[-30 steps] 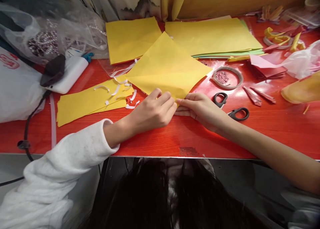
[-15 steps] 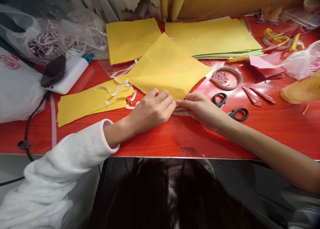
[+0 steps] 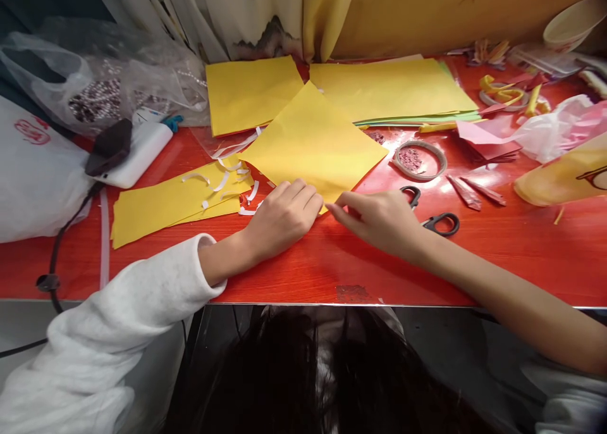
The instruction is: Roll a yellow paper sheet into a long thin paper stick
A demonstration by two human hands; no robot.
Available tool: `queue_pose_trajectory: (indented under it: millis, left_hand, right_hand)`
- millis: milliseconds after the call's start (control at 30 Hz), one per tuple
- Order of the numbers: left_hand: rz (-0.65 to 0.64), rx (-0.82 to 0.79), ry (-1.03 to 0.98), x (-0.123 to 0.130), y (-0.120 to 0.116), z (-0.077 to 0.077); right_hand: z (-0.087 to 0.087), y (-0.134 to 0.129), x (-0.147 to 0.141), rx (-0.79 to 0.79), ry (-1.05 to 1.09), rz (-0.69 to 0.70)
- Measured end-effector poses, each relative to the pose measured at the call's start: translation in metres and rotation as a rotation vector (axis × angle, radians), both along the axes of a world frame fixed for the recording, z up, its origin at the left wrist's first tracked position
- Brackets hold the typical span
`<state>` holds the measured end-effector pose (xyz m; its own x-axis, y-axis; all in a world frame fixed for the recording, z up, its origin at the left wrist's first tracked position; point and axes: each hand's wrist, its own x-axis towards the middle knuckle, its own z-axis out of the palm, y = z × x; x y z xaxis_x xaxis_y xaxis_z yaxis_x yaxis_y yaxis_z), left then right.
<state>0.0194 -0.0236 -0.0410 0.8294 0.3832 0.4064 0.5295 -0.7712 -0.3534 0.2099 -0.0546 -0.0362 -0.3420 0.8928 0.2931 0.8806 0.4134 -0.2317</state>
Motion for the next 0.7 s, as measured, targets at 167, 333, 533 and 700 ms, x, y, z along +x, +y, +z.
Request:
queue_pose_trajectory:
  millis: [167,333,533,700]
  left_hand:
    - [-0.006,-0.037,-0.047,-0.0007,-0.0006,-0.0011]
    - [-0.034,-0.027,-0.056,-0.0019,0.0007,-0.0018]
    - [-0.103,0.002,-0.049,-0.0041,0.0019,-0.0016]
    - [-0.14,0.058,0.026,-0.0042,0.0012,0.0008]
  right_hand:
    - [-0.0105,-0.0042,-0.0052,0.02,-0.051,0.066]
    - [-0.0078,-0.0026,-0.0015,0.038,-0.126,0.161]
    - [-0.0103,-0.0024,-0.0034,0.035,-0.202,0.181]
    - [-0.0108,-0.0035,-0.0035,0.037,-0.241,0.208]
